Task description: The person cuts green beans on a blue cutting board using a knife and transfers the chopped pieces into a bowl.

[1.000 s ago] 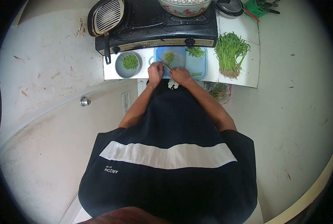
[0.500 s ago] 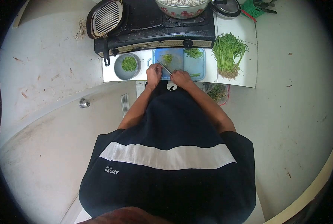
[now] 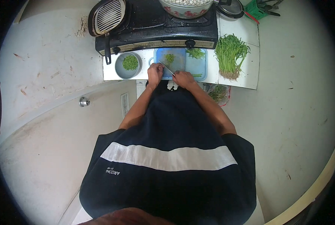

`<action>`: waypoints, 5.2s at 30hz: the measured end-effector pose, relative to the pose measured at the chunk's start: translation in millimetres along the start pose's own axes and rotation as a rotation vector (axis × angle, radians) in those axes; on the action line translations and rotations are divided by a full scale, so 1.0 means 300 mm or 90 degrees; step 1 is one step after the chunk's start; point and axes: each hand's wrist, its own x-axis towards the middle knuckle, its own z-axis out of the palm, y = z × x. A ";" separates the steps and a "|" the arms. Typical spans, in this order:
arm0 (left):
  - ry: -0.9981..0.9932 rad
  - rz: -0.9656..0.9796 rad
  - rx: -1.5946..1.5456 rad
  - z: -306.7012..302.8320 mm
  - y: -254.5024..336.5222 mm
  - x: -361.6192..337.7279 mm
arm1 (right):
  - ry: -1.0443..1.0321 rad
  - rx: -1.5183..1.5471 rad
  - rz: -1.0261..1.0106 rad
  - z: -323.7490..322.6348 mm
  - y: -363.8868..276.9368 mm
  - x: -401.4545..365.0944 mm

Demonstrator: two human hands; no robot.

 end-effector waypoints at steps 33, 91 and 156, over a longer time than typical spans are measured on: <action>-0.007 0.009 0.016 0.006 -0.002 -0.001 | -0.019 -0.023 0.020 0.009 -0.022 0.041; 0.002 0.026 -0.020 0.007 -0.015 -0.012 | -0.012 -0.005 0.030 0.002 -0.040 0.009; -0.009 0.022 -0.081 -0.006 -0.023 -0.008 | 0.044 -0.087 -0.009 0.044 -0.046 0.108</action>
